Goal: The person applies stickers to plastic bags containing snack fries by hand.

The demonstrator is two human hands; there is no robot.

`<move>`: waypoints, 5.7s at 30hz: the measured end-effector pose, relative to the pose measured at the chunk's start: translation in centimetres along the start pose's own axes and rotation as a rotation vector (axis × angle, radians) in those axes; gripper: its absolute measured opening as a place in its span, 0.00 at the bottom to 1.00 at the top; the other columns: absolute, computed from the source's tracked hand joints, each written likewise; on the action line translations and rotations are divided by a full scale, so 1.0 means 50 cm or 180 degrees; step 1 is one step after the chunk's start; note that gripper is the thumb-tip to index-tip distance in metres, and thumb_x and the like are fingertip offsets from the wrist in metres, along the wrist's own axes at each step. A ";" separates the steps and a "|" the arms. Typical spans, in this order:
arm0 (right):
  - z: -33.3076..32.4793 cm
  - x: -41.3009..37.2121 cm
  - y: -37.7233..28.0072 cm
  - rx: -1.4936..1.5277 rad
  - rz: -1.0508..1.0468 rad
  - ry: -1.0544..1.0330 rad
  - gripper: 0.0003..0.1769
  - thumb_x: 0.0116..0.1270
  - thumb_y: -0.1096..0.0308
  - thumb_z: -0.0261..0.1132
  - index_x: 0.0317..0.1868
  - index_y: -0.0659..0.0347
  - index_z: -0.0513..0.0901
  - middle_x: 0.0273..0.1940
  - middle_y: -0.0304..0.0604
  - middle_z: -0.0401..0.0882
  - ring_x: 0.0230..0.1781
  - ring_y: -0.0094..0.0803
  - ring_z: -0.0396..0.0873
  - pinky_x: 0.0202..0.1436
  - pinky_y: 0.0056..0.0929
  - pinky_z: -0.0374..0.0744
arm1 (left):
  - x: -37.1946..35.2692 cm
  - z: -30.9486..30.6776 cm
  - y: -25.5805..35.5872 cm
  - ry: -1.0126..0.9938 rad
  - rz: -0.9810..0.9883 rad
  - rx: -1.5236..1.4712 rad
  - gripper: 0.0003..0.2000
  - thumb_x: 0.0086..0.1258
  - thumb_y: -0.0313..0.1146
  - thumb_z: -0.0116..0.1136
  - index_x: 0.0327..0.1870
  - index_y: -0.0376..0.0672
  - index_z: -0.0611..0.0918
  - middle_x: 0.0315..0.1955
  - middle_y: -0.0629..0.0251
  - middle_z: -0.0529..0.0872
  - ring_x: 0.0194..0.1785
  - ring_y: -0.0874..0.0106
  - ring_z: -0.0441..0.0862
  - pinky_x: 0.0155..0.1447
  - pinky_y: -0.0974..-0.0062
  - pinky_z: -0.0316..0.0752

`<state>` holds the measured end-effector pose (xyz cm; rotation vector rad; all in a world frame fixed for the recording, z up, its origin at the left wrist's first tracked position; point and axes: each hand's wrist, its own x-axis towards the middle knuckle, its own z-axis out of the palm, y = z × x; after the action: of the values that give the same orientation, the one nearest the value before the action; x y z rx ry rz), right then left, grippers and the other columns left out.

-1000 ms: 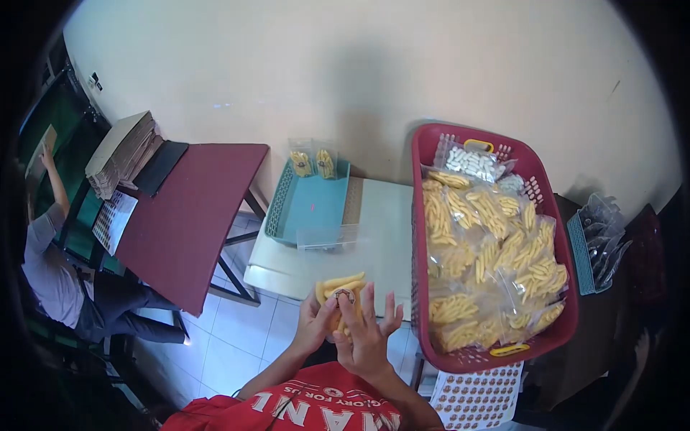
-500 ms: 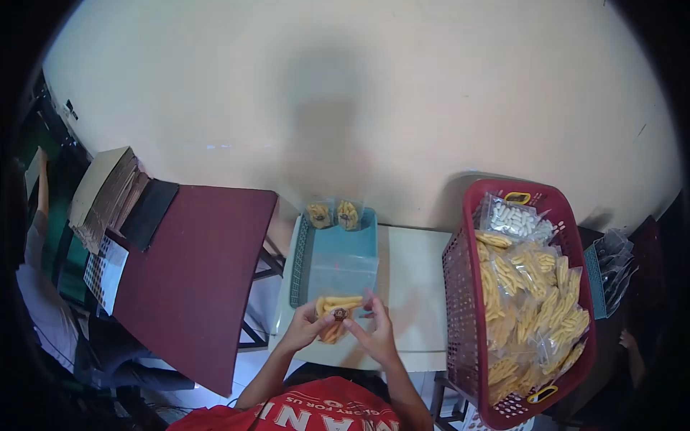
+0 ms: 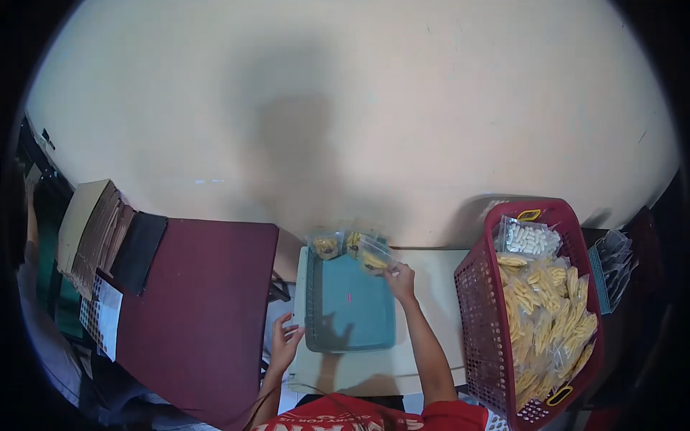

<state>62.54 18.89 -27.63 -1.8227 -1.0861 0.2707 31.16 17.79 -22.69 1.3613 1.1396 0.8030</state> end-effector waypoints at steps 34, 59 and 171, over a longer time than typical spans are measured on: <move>-0.005 -0.046 0.027 0.0198 0.0529 0.0556 0.16 0.41 0.72 0.62 0.35 0.59 0.74 0.34 0.43 0.68 0.29 0.31 0.70 0.31 0.24 0.71 | 0.001 -0.004 -0.064 -0.0211 -0.0344 0.0185 0.19 0.55 0.27 0.53 0.48 0.38 0.65 0.44 0.61 0.65 0.42 0.72 0.70 0.38 0.79 0.68; -0.678 -0.283 -0.114 -0.2446 0.0069 -0.1441 0.31 0.42 0.70 0.61 0.51 0.54 0.65 0.56 0.41 0.58 0.56 0.37 0.58 0.53 0.35 0.63 | -0.209 0.352 0.122 -0.1726 0.0874 -0.0323 0.06 0.59 0.26 0.49 0.36 0.35 0.72 0.31 0.64 0.76 0.37 0.76 0.73 0.43 0.80 0.67; -0.813 -1.265 0.500 -0.2213 0.2833 0.1527 0.04 0.52 0.69 0.54 0.28 0.58 0.74 0.35 0.40 0.68 0.41 0.35 0.67 0.39 0.35 0.68 | -0.816 0.719 0.140 -0.3534 -0.0690 0.0537 0.19 0.61 0.31 0.44 0.52 0.35 0.61 0.47 0.59 0.68 0.49 0.72 0.65 0.53 0.76 0.59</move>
<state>64.04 -58.65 -43.78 -2.7315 0.0557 -0.0613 53.89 -31.44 -14.62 1.4620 0.4390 -0.2507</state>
